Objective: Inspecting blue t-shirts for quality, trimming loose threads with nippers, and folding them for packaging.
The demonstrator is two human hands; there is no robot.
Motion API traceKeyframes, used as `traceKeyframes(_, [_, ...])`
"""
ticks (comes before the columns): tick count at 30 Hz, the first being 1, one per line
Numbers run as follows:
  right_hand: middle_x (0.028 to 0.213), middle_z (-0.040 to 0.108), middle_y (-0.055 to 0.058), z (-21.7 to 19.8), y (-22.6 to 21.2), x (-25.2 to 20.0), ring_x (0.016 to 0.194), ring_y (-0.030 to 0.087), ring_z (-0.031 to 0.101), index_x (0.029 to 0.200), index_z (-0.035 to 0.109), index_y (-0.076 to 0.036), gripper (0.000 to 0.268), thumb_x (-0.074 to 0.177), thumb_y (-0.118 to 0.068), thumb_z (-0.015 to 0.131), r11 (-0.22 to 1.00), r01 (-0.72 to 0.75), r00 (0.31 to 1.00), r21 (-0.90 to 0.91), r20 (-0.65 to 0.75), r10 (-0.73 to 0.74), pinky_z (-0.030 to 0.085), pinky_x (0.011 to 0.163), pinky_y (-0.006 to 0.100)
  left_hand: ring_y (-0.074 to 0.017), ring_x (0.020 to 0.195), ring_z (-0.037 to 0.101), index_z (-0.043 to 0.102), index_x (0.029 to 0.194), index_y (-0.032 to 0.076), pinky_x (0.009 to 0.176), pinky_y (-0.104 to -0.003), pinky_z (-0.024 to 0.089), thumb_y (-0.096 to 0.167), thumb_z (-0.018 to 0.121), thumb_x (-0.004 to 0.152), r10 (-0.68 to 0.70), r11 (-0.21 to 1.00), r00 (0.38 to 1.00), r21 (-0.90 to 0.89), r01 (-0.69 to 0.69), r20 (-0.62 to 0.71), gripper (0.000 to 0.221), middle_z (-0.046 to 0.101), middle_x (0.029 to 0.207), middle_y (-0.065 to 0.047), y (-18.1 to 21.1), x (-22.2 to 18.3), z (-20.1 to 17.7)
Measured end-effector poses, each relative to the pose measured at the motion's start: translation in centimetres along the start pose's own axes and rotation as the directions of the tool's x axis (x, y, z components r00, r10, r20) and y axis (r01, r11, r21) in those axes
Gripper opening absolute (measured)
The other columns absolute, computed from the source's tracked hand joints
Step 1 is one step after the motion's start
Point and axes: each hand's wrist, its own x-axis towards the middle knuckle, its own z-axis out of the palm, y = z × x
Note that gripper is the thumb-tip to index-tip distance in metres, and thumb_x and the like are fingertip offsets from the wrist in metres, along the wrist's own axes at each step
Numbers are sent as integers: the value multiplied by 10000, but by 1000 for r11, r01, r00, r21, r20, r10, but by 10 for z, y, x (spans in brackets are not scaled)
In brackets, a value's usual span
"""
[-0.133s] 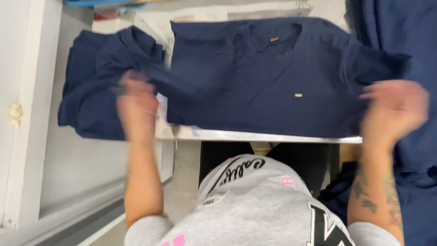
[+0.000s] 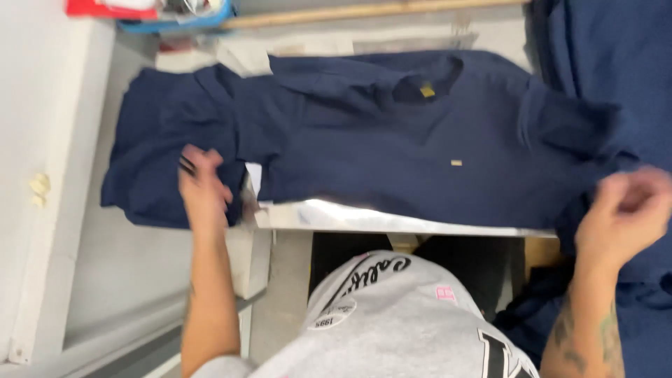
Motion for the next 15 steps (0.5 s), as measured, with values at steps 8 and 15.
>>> traceKeyframes(8, [868, 627, 93, -8, 50, -75, 829, 355, 621, 920, 655, -58, 375, 1075, -321, 874, 823, 288, 858, -490, 514, 6, 488, 715, 488, -254, 844, 602, 718, 1090, 55, 745, -397, 476, 392, 743, 913, 131, 488, 801, 665, -566, 585, 382, 631, 925, -74, -104, -28, -2])
traceKeyframes(15, [759, 456, 162, -5, 60, 14, 727, 383, 461, 832, 388, -53, 526, 1247, -246, 648, 929, -94, 857, -357, 446, 258, 336, 667, 532, -73, 501, 401, 617, 988, 187, 473, -294, 337, 282, 744, 921, -58, 918, 964, 394, -50, 258, 173, 486, 618, 39, 46, -22, 13])
